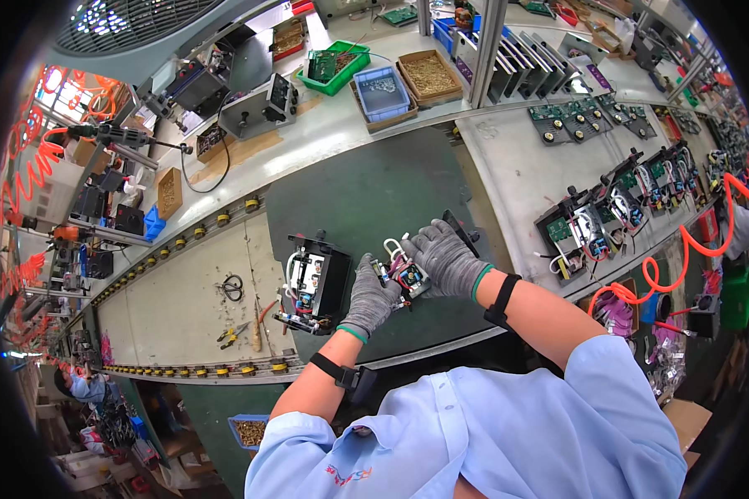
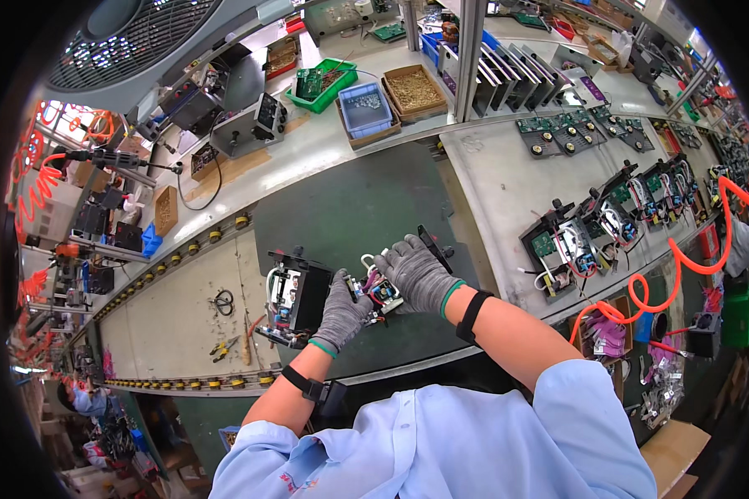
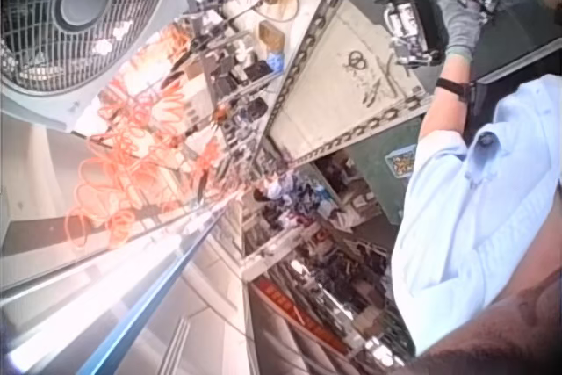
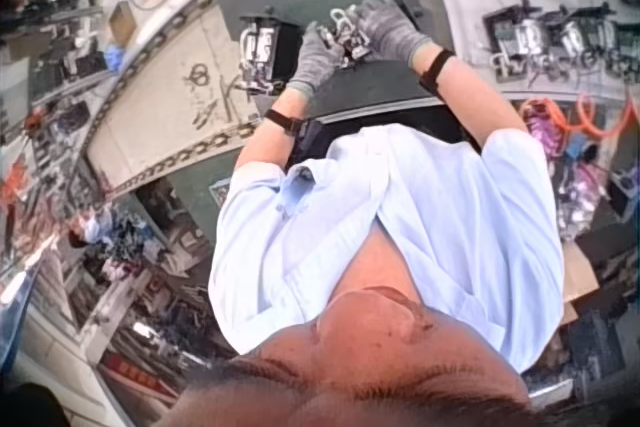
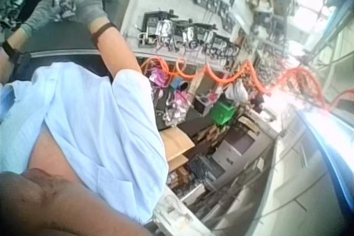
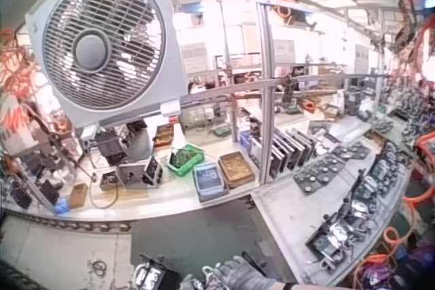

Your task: Assembling electronic power supply units on a factory production line using a pneumatic screwdriver.

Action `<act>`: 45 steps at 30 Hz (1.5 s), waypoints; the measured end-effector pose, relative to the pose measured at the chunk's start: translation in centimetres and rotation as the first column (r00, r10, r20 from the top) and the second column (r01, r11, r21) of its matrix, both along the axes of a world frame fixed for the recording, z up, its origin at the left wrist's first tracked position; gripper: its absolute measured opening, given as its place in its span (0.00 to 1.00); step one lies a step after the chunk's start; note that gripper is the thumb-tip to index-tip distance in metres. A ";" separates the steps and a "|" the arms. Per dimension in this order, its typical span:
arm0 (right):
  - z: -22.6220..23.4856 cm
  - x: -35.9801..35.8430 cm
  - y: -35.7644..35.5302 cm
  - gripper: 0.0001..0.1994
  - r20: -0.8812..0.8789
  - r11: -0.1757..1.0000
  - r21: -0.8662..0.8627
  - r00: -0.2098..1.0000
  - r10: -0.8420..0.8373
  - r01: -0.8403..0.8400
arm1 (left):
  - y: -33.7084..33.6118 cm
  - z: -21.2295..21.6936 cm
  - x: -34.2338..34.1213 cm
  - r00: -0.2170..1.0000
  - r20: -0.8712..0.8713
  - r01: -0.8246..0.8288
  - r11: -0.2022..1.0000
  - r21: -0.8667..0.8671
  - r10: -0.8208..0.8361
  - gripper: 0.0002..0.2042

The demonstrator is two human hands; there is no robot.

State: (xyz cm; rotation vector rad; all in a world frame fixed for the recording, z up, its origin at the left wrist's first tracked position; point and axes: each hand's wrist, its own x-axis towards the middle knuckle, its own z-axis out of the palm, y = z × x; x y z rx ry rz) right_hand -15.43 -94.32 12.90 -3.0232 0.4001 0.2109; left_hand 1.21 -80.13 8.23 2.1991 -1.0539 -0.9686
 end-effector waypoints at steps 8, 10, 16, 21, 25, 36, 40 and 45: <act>0.5 0.1 0.5 0.54 -0.028 0.999 -0.028 0.999 -0.023 0.022 | -0.5 -1.6 0.5 0.982 0.173 0.077 0.997 0.033 -0.081 0.43; 0.9 0.1 1.1 0.55 -0.009 0.999 -0.043 1.000 -0.017 0.017 | 0.0 -1.7 0.6 0.990 0.129 0.063 0.998 -0.003 -0.062 0.44; 2.3 -2.3 0.6 0.48 0.439 0.980 0.180 0.884 -0.158 0.086 | 2.5 -0.6 0.1 0.993 0.115 -0.027 0.999 -0.044 0.032 0.45; -7.9 -11.3 -3.1 0.31 0.343 0.457 0.799 0.327 -0.880 0.391 | 10.5 2.8 -1.0 0.974 -0.148 -0.200 0.955 -0.219 0.170 0.32; -16.2 -13.4 -2.4 0.32 0.049 0.387 0.459 0.412 -0.910 0.800 | 19.8 2.1 1.3 0.976 -0.209 -0.045 0.996 0.073 0.059 0.25; -35.1 -22.4 -11.5 0.15 -0.258 -0.272 0.941 0.093 -0.962 -0.199 | 36.7 0.2 10.1 0.992 -0.114 -0.029 0.968 0.247 0.059 0.27; -37.6 -12.9 -4.1 0.13 -0.116 -0.104 0.989 0.125 -0.985 0.101 | 41.7 1.6 13.6 0.966 -0.095 -0.208 0.940 0.269 0.241 0.26; -22.9 6.3 9.5 0.22 -0.392 0.184 0.618 0.502 -0.771 0.764 | 49.1 3.4 14.8 0.910 -0.037 -0.390 0.883 0.263 0.413 0.26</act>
